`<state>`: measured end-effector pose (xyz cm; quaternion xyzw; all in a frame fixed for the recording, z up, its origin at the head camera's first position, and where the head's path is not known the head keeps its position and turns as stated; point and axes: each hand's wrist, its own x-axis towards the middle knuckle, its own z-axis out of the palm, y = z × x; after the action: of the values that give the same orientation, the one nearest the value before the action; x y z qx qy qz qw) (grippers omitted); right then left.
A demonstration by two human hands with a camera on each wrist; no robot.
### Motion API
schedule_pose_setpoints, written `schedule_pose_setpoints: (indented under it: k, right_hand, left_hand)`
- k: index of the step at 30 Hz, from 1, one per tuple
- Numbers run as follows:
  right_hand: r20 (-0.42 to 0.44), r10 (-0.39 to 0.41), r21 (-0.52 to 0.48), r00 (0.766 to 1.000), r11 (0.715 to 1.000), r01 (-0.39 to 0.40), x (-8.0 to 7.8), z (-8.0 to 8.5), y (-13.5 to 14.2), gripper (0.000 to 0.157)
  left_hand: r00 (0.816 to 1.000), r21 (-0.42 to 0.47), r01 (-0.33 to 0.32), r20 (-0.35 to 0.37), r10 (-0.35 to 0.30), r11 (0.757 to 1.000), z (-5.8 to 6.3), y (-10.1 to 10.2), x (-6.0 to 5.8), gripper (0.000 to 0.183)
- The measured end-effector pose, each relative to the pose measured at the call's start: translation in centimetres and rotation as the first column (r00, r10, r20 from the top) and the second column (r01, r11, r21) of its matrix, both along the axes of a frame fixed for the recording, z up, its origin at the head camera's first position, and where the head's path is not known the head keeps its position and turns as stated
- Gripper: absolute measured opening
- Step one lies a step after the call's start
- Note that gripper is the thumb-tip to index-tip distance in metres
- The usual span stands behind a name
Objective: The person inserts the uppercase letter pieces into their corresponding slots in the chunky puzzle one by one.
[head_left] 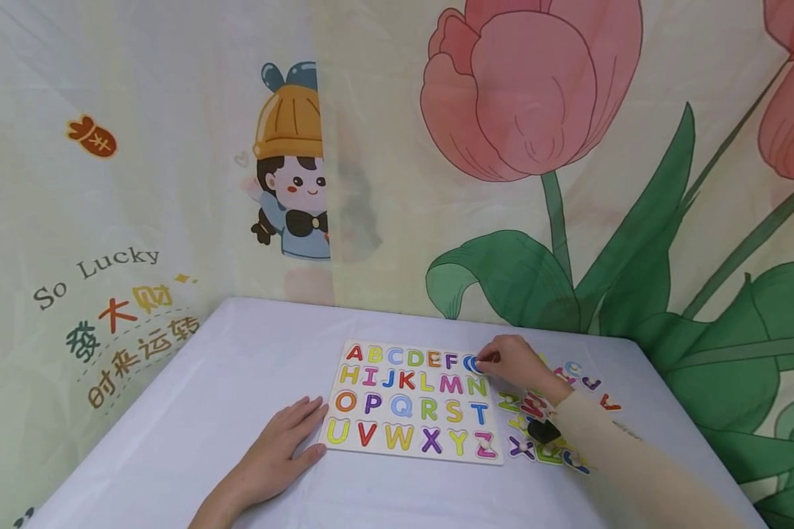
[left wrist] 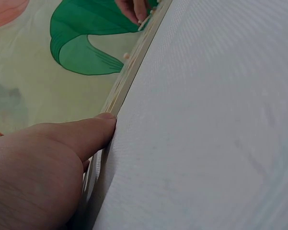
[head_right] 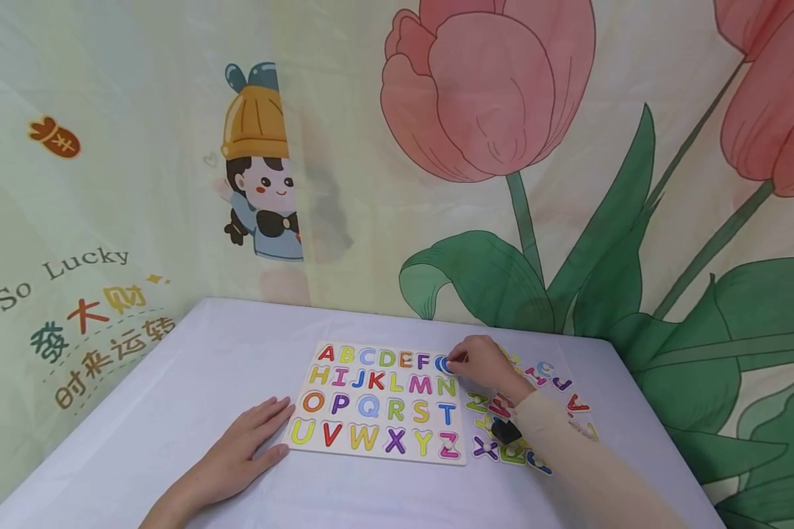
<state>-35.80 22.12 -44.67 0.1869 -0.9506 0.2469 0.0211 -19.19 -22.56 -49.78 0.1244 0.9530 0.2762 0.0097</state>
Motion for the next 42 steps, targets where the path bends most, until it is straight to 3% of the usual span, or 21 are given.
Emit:
schedule_pose_setpoints:
  k: [6,15,28,32,36,42]
  right_hand:
    - [0.001,-0.07,-0.043,0.998,0.997,0.07,-0.3,-0.9,-1.0,0.014]
    - [0.035,-0.086,-0.103,0.996,0.991,0.09,-0.6,-1.8,-1.4,0.018]
    - [0.046,-0.107,-0.062,0.993,0.992,0.109,-0.3,-1.7,-1.8,0.02]
    - [0.035,-0.055,-0.059,0.998,0.997,0.057,0.2,-1.0,-1.2,0.026]
    - [0.017,0.055,-0.058,0.998,0.997,-0.054,0.9,0.3,0.3,0.026]
    - [0.028,0.239,-0.015,0.971,0.971,-0.239,2.3,2.2,3.8,0.021]
  left_hand:
    - [1.0,0.011,-0.003,0.011,0.003,1.0,-0.1,0.1,0.0,0.069]
    - [1.0,0.002,0.004,0.007,-0.004,1.0,-0.3,-0.1,-0.1,0.069]
    - [1.0,0.015,-0.003,0.003,0.003,1.0,-0.5,-0.1,-0.1,0.069]
    - [1.0,0.02,0.003,0.003,-0.003,1.0,-0.5,-0.2,0.0,0.069]
    - [1.0,0.02,0.014,-0.007,-0.014,1.0,-0.4,-0.3,0.0,0.069]
    - [1.0,0.018,0.018,-0.012,-0.018,1.0,0.0,-0.2,0.1,0.068]
